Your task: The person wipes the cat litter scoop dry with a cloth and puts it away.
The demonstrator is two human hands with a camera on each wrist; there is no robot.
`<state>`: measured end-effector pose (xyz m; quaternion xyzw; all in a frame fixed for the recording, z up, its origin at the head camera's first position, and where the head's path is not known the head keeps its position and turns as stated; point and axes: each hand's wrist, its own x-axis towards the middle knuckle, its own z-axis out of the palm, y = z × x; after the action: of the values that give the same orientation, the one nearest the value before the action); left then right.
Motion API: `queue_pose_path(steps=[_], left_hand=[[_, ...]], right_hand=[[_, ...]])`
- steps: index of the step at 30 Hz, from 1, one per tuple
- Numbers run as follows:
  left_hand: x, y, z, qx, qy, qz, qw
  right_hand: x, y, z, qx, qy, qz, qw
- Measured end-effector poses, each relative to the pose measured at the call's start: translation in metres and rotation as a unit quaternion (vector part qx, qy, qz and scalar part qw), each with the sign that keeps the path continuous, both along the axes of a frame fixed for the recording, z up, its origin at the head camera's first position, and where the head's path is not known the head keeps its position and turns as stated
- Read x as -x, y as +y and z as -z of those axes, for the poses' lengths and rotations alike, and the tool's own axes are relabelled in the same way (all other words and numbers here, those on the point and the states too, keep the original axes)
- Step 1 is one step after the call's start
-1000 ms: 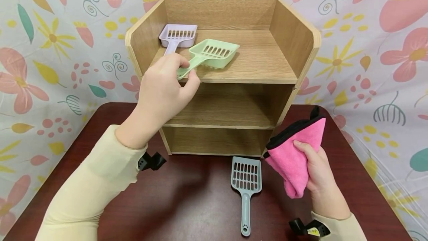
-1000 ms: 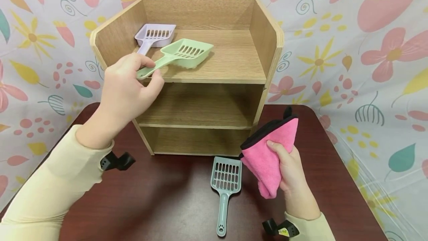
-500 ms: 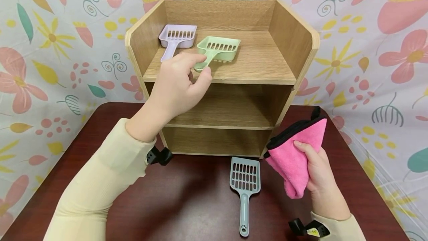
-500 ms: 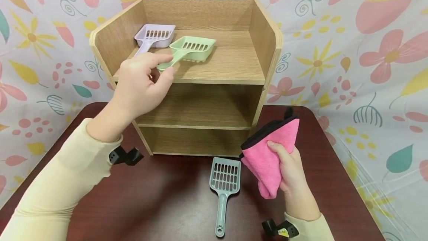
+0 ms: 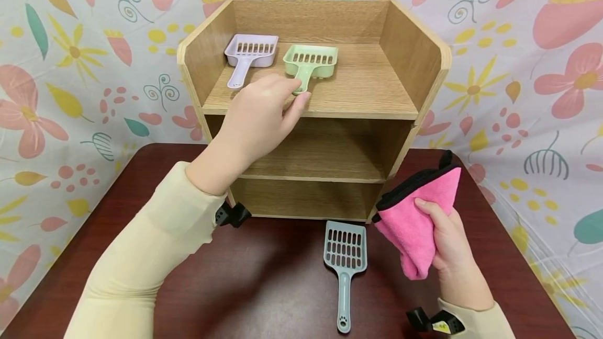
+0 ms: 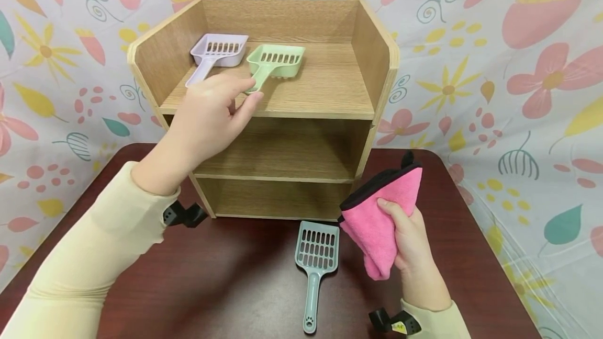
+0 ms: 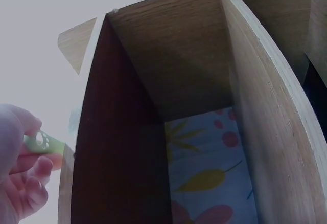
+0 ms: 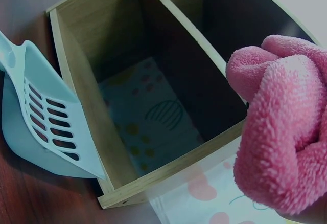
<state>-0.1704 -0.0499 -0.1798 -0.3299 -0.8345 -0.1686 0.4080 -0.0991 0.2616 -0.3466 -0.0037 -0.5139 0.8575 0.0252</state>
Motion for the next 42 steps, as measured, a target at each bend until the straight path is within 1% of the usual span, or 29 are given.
queue_pose_path(steps=[5, 8, 13, 16, 22, 27, 32, 34, 36, 39, 42], left_hand=[[0.004, 0.006, 0.001, 0.016, 0.011, -0.037, 0.9991], [0.006, 0.008, 0.001, 0.018, 0.01, -0.055, 0.9983], [0.008, 0.009, -0.002, 0.028, -0.006, -0.094, 0.9952], [0.01, 0.009, -0.004, 0.034, -0.022, -0.11, 0.9931], [0.014, 0.008, -0.006, 0.039, -0.067, -0.118, 0.99], [0.014, 0.007, -0.007, 0.038, -0.075, -0.115, 0.9897], [0.009, 0.003, -0.005, 0.034, -0.079, -0.125, 0.9884], [0.006, 0.001, -0.003, 0.025, -0.071, -0.126, 0.9892], [0.003, -0.002, 0.0, 0.013, -0.052, -0.122, 0.9911], [-0.001, -0.007, 0.006, -0.008, -0.008, -0.108, 0.9941], [-0.004, -0.012, 0.013, -0.025, 0.037, -0.09, 0.9949]], right_hand=[[0.0, 0.001, 0.0, 0.002, -0.002, -0.004, 1.0], [0.0, 0.002, 0.0, 0.005, 0.0, -0.005, 1.0], [0.0, 0.003, 0.0, 0.01, 0.004, -0.007, 1.0], [0.0, 0.004, 0.0, 0.01, 0.004, -0.01, 1.0], [0.0, 0.003, 0.0, 0.009, 0.005, -0.01, 1.0], [0.0, 0.003, -0.001, 0.011, 0.005, -0.008, 1.0], [0.0, 0.003, -0.001, 0.014, 0.006, -0.006, 1.0], [0.0, 0.004, -0.002, 0.017, 0.009, -0.007, 1.0], [0.0, 0.005, -0.003, 0.02, 0.012, -0.007, 1.0], [-0.001, 0.005, -0.003, 0.022, 0.014, -0.007, 1.0], [-0.001, 0.006, -0.004, 0.024, 0.013, -0.008, 1.0]])
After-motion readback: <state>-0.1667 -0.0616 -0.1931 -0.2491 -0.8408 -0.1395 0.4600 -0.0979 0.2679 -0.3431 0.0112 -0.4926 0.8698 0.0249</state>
